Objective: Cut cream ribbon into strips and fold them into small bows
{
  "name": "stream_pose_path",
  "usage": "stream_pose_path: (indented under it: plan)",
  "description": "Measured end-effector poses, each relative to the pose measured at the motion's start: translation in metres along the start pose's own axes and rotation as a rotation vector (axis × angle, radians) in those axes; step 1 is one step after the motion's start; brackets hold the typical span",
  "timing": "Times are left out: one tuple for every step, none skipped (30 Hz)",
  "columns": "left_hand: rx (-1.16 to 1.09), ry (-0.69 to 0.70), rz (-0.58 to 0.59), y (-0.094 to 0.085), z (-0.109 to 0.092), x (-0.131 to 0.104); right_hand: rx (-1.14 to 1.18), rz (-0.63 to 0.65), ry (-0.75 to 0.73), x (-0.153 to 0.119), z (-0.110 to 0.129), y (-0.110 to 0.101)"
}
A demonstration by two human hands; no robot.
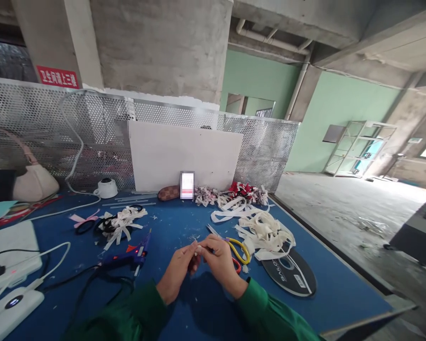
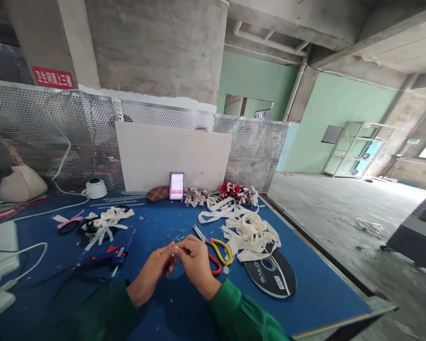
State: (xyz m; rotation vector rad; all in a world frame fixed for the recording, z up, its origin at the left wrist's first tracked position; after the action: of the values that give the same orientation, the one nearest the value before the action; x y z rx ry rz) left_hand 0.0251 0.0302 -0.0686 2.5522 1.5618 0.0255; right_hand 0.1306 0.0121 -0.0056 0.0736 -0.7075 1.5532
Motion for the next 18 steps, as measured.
stream_pose_path:
  plan:
    - [-0.001,0.007,0.000,0.000,-0.001,0.000,-0.001,0.005,-0.002,0.000,0.002,0.000]
    - [-0.008,0.012,-0.005,-0.001,-0.001,0.000,-0.004,0.011,-0.005,-0.001,0.003,0.000]
    - [-0.023,0.015,-0.015,-0.002,-0.001,0.001,-0.007,0.018,-0.008,-0.001,0.004,0.000]
    - [-0.040,0.015,-0.024,-0.003,0.000,0.001,-0.012,0.024,-0.012,-0.001,0.005,0.000]
    - [-0.056,0.013,-0.031,-0.005,0.001,0.002,-0.019,0.029,-0.014,-0.001,0.005,0.000]
    - [-0.071,0.009,-0.032,-0.005,0.003,0.003,-0.026,0.033,-0.016,-0.002,0.004,0.000]
    - [-0.081,0.005,-0.031,-0.006,0.005,0.003,-0.034,0.037,-0.018,-0.002,0.003,0.000]
    - [-0.089,-0.004,-0.027,-0.006,0.007,0.004,-0.042,0.042,-0.021,-0.002,0.002,0.000]
    - [-0.095,-0.013,-0.024,-0.005,0.008,0.004,-0.048,0.049,-0.023,-0.002,0.001,0.000]
    - [-0.098,-0.022,-0.024,-0.005,0.009,0.004,-0.052,0.056,-0.026,-0.002,0.000,0.000]
    - [-0.097,-0.029,-0.026,-0.005,0.010,0.004,-0.054,0.063,-0.029,-0.002,-0.001,0.001]
    - [-0.087,-0.030,-0.029,-0.005,0.009,0.004,-0.054,0.067,-0.029,-0.001,-0.001,0.000]
    - [-0.064,-0.021,-0.033,-0.005,0.007,0.004,-0.051,0.067,-0.028,-0.001,-0.002,0.000]
    - [-0.032,-0.002,-0.039,-0.005,0.004,0.004,-0.044,0.065,-0.025,-0.001,-0.002,0.000]
    - [0.002,0.024,-0.045,-0.005,0.001,0.004,-0.033,0.057,-0.021,-0.001,-0.003,0.000]
    - [0.030,0.044,-0.054,-0.006,-0.001,0.004,-0.022,0.048,-0.015,-0.001,-0.004,0.000]
    - [0.044,0.052,-0.069,-0.007,0.000,0.004,-0.009,0.037,-0.008,-0.001,-0.005,0.000]
    - [0.042,0.048,-0.087,-0.008,0.002,0.004,0.002,0.025,0.000,-0.001,-0.007,0.001]
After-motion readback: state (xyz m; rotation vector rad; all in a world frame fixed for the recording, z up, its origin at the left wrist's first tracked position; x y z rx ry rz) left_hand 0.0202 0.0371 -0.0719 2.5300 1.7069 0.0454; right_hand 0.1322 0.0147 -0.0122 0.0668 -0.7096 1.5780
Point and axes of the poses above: each hand's wrist, its own x-axis towards the middle knuckle, its own y-axis out of the palm, z = x × y, the point moved 10 cm from there along x, towards the middle knuckle, and after that the axes turned 7 degrees about z, right-handed, at the moved point
